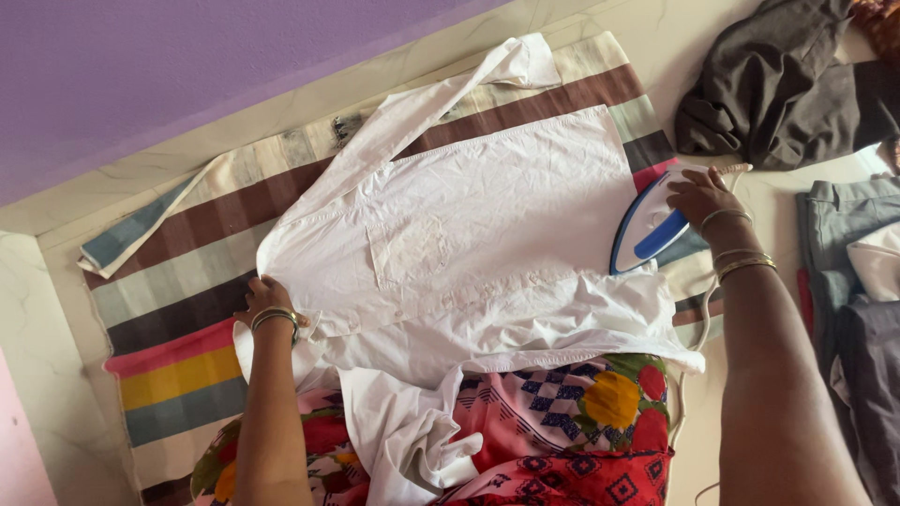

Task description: The person irons a white shirt laid out on a striped mat on the floor. They repeatedly smooth the fabric with their hands and move the iron across different sections, including the sleeves and body, before folding the shirt at the end.

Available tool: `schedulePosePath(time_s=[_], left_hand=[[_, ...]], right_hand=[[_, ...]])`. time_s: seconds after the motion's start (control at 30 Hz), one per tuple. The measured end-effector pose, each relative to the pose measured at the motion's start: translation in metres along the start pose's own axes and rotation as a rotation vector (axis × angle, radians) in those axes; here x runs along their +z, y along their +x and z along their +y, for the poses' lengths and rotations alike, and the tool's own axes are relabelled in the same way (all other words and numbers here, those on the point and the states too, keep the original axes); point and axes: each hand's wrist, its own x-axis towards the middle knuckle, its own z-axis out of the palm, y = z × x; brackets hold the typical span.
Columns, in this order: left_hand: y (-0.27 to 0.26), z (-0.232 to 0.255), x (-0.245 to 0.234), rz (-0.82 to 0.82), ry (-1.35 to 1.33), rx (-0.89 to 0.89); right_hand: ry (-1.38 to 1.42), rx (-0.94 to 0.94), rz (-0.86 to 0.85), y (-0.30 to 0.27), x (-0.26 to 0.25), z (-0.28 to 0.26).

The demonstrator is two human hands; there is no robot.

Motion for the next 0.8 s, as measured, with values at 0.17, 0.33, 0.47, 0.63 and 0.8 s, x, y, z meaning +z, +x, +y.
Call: schedulePosePath(time_s=[0.17,0.33,0.47,0.63,0.8], left_hand=[[-0.001,0.002,-0.004,-0.006,-0.002,-0.013],[-0.006,-0.001,-0.003,0.003,-0.013,-0.022],[-0.001,0.002,-0.003,-0.007,-0.007,-0.021],[0.005,-0.002,0.003,-0.007,-0.004,-0.030],[0.012,-0.005,0.003,0.001,0.011,-0.031]], right_hand=[[-0.063,-0.062,-0.021,-0.022,0.002,0.005],[-0.035,0.202,-0.161,-0.059,0.006,0.018],[0.152,0.564,-0.422,-0.086,0.014,0.029],[0.306,0.626,-0.294,-0.117,0.025,0.055],[0.604,0.732,-0.238,-0.172,0.043,0.072]])
